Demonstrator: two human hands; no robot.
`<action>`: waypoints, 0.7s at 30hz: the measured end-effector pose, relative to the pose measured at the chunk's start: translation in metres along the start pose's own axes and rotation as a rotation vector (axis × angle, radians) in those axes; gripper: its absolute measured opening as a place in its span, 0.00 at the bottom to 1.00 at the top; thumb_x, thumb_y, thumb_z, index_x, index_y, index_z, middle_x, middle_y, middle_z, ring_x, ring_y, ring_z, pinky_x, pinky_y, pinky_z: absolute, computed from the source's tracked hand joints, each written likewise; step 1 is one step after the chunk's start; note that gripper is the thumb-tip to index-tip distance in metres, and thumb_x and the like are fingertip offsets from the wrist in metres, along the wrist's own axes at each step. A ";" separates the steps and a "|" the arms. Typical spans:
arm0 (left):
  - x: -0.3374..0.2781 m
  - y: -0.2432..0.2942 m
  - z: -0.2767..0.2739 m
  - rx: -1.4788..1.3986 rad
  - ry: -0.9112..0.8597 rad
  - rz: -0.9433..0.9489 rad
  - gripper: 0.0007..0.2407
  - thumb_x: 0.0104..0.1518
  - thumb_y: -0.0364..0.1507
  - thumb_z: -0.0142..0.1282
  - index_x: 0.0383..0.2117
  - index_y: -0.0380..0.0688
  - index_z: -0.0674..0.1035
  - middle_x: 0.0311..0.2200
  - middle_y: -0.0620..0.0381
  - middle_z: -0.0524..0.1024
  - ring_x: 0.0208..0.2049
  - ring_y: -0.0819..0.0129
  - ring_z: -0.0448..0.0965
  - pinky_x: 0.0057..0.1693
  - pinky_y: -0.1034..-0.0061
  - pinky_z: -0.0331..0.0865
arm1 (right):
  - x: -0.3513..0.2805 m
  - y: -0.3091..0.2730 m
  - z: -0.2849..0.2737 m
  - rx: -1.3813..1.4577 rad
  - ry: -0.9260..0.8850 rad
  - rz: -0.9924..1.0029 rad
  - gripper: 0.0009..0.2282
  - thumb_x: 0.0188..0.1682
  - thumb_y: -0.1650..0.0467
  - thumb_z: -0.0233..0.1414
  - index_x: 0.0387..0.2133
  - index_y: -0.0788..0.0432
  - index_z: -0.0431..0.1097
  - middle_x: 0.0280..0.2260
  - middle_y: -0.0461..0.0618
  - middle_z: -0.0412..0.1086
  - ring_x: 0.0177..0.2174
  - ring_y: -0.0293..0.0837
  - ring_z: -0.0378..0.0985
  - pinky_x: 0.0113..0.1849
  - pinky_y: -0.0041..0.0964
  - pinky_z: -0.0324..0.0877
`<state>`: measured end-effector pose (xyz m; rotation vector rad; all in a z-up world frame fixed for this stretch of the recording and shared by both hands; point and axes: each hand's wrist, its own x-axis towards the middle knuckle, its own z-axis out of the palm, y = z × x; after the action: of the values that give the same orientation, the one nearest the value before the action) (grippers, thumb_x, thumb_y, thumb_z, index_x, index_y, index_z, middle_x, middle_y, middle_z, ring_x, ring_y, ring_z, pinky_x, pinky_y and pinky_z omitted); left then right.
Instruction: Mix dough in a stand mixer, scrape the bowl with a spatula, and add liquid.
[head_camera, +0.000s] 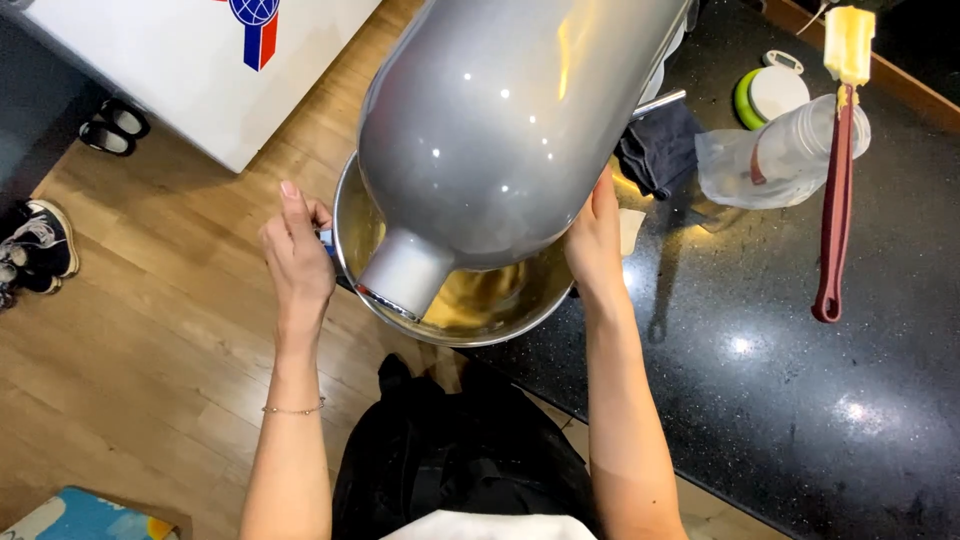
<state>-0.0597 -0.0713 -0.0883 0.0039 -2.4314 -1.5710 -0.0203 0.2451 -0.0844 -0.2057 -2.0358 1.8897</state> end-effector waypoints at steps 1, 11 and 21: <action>0.000 -0.001 0.000 0.007 0.007 0.007 0.32 0.73 0.48 0.27 0.16 0.34 0.69 0.13 0.57 0.62 0.20 0.69 0.62 0.31 0.70 0.56 | 0.000 0.001 0.000 -0.008 -0.003 -0.002 0.18 0.63 0.68 0.41 0.64 0.62 0.58 0.56 0.49 0.68 0.54 0.38 0.69 0.56 0.32 0.65; -0.001 0.003 -0.001 0.018 -0.003 -0.018 0.32 0.72 0.49 0.27 0.16 0.34 0.69 0.13 0.56 0.61 0.19 0.68 0.61 0.31 0.70 0.55 | 0.000 0.002 -0.001 0.015 0.005 0.019 0.20 0.62 0.68 0.43 0.66 0.61 0.56 0.59 0.50 0.67 0.56 0.39 0.69 0.57 0.33 0.65; -0.001 0.004 -0.001 0.009 -0.007 -0.005 0.33 0.72 0.49 0.26 0.15 0.35 0.69 0.13 0.56 0.62 0.19 0.68 0.62 0.32 0.70 0.57 | -0.004 -0.017 0.004 0.009 -0.007 0.074 0.21 0.62 0.68 0.43 0.67 0.60 0.53 0.61 0.50 0.64 0.58 0.40 0.66 0.58 0.34 0.63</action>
<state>-0.0578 -0.0705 -0.0841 0.0057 -2.4458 -1.5645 -0.0156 0.2383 -0.0682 -0.2760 -2.0506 1.9448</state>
